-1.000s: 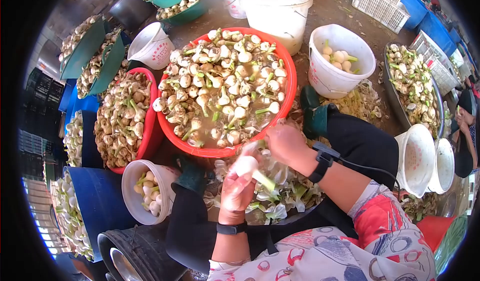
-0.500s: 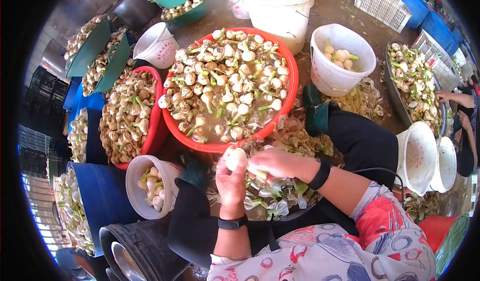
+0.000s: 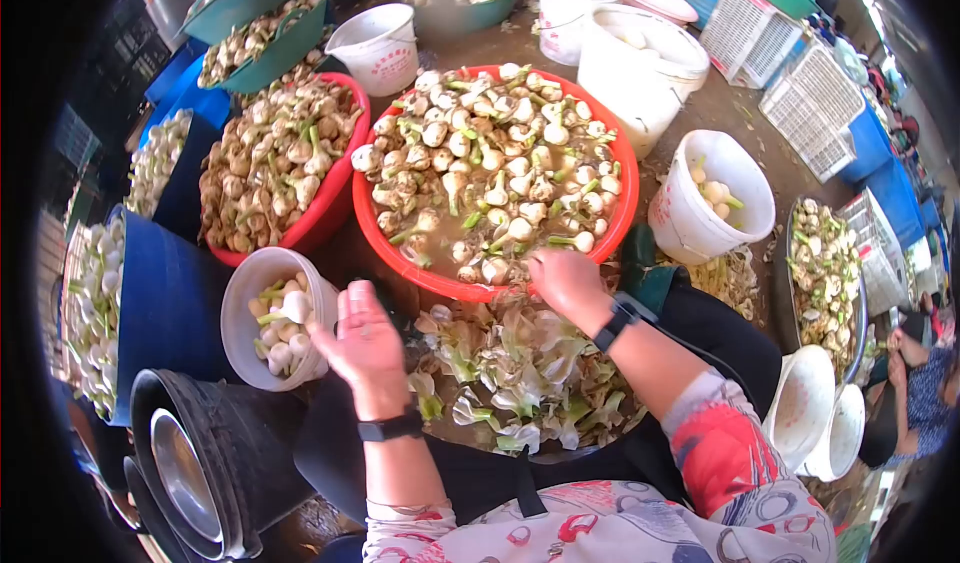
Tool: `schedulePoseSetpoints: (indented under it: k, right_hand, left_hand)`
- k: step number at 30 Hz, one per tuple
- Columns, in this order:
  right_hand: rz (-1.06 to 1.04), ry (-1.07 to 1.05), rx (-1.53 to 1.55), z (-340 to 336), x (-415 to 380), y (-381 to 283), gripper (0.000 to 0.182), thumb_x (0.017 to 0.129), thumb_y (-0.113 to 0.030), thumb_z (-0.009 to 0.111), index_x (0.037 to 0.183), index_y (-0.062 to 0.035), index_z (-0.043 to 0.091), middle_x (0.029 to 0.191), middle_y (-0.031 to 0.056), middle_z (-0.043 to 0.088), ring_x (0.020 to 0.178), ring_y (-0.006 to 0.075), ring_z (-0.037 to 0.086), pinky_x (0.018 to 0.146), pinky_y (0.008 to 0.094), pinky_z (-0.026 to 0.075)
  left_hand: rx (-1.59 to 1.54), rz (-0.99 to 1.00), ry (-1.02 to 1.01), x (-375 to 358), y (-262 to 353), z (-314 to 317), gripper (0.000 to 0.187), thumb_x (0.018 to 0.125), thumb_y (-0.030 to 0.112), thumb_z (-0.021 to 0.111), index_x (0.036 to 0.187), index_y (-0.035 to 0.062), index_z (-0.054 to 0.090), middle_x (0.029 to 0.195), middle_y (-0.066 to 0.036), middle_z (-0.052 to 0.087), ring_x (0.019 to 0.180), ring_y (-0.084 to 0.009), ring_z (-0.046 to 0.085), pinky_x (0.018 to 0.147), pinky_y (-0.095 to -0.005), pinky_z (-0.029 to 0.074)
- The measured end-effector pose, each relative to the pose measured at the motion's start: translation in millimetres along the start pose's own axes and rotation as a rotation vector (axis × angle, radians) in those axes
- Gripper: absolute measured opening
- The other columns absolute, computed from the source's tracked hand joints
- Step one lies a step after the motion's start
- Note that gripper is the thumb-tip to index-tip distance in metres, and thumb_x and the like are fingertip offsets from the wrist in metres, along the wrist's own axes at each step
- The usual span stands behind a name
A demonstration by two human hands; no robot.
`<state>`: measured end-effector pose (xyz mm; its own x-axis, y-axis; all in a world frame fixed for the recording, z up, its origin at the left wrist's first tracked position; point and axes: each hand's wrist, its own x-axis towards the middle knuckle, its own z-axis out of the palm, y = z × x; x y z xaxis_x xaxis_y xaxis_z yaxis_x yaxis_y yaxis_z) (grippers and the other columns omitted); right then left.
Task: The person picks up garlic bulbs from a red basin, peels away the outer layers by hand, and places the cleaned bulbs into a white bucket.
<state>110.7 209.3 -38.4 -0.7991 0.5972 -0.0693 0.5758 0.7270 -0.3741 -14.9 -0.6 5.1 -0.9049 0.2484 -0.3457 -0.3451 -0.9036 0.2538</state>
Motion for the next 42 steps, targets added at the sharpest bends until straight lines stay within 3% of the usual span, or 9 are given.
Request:
schedulePoseSetpoints:
  k: [2,5,9,15,21,27,35,39,42]
  right_hand:
    - [-0.298,0.130,-0.035,19.3,40.5,-16.8,0.016,0.072,-0.016,0.047,0.072,-0.0040,0.057,0.067,0.0172,0.057,0.066,0.0323,0.057,0.059,0.0420,0.045]
    - [-0.437,0.357,-0.083,51.8,97.8,-42.6,0.015,0.071,-0.014,0.045,0.068,-0.0093,0.059,0.071,0.0070,0.059,0.080,0.0239,0.055,0.069,0.0399,0.040]
    - [-0.367,0.011,-0.468,91.4,140.2,-49.4,0.020,0.074,-0.018,0.046,0.076,-0.0145,0.065,0.083,0.0032,0.063,0.084,0.0188,0.055,0.073,0.0406,0.038]
    - [-0.010,-0.166,0.137,49.6,109.1,-59.9,0.021,0.077,-0.020,0.049,0.085,-0.0032,0.058,0.076,0.0166,0.060,0.074,0.0322,0.058,0.064,0.0416,0.045]
    - [-0.479,0.146,0.478,-0.4,-2.4,-45.7,0.032,0.067,0.002,0.056,0.099,-0.0009,0.050,0.091,0.0151,0.056,0.087,0.0342,0.051,0.076,0.0398,0.042]
    - [-0.436,0.232,0.695,-65.3,-42.0,-41.9,0.015,0.078,-0.009,0.050,0.089,-0.0002,0.055,0.084,0.0156,0.056,0.079,0.0315,0.054,0.070,0.0389,0.043]
    - [-0.379,0.099,0.171,-82.3,-81.4,-33.6,0.010,0.075,-0.012,0.050,0.073,-0.0035,0.056,0.063,0.0132,0.056,0.059,0.0308,0.056,0.054,0.0393,0.045]
    - [-0.319,0.092,0.088,-70.7,-77.3,-23.5,0.012,0.072,-0.011,0.051,0.064,-0.0037,0.054,0.057,0.0140,0.054,0.054,0.0314,0.055,0.050,0.0393,0.045]
    - [-0.283,0.082,0.023,-60.2,-46.0,17.0,0.017,0.074,-0.014,0.051,0.062,-0.0039,0.054,0.057,0.0143,0.053,0.056,0.0309,0.055,0.052,0.0398,0.045]
  left_hand:
    - [-0.068,-0.395,-0.304,10.6,-16.7,-30.4,0.024,0.084,0.023,0.042,0.078,-0.0003,0.046,0.076,-0.010,0.050,0.067,-0.0140,0.050,0.064,-0.0244,0.048]
    - [0.396,-0.397,0.189,-12.1,-54.2,-31.3,0.008,0.080,0.013,0.048,0.076,0.0084,0.051,0.069,0.000,0.052,0.064,-0.0120,0.051,0.058,-0.0212,0.045]
    - [0.535,-0.372,0.208,-7.6,-60.6,-33.3,0.015,0.082,0.018,0.047,0.090,0.0071,0.054,0.079,-0.003,0.059,0.070,-0.0159,0.057,0.059,-0.0263,0.046]
    - [0.623,-0.419,0.234,5.6,-67.9,-31.3,0.022,0.084,0.024,0.048,0.097,0.0065,0.052,0.081,-0.004,0.059,0.069,-0.0146,0.056,0.055,-0.0235,0.044]
    - [0.247,-0.774,-0.185,-8.0,-65.6,-11.8,0.047,0.085,0.044,0.044,0.113,0.0062,0.043,0.087,-0.010,0.060,0.067,-0.0188,0.056,0.049,-0.0229,0.040]
    - [0.888,-0.355,-0.488,-48.8,-65.1,1.2,0.050,0.081,0.031,0.055,0.120,0.0068,0.036,0.099,-0.010,0.057,0.067,-0.0160,0.059,0.052,-0.0217,0.043]
    - [1.181,-0.129,-0.721,-75.1,-74.3,-10.5,0.050,0.080,0.013,0.056,0.122,0.0009,0.033,0.103,-0.009,0.052,0.085,-0.0138,0.054,0.065,-0.0219,0.046]
    - [1.041,-0.341,-0.711,-72.0,-64.8,-7.3,0.047,0.078,0.008,0.055,0.120,0.0004,0.035,0.105,-0.009,0.051,0.088,-0.0146,0.053,0.067,-0.0234,0.046]
    - [0.753,-0.537,-0.623,-59.0,-57.1,-5.6,0.052,0.072,0.029,0.057,0.114,0.0019,0.041,0.084,-0.011,0.057,0.061,-0.0191,0.057,0.049,-0.0243,0.046]
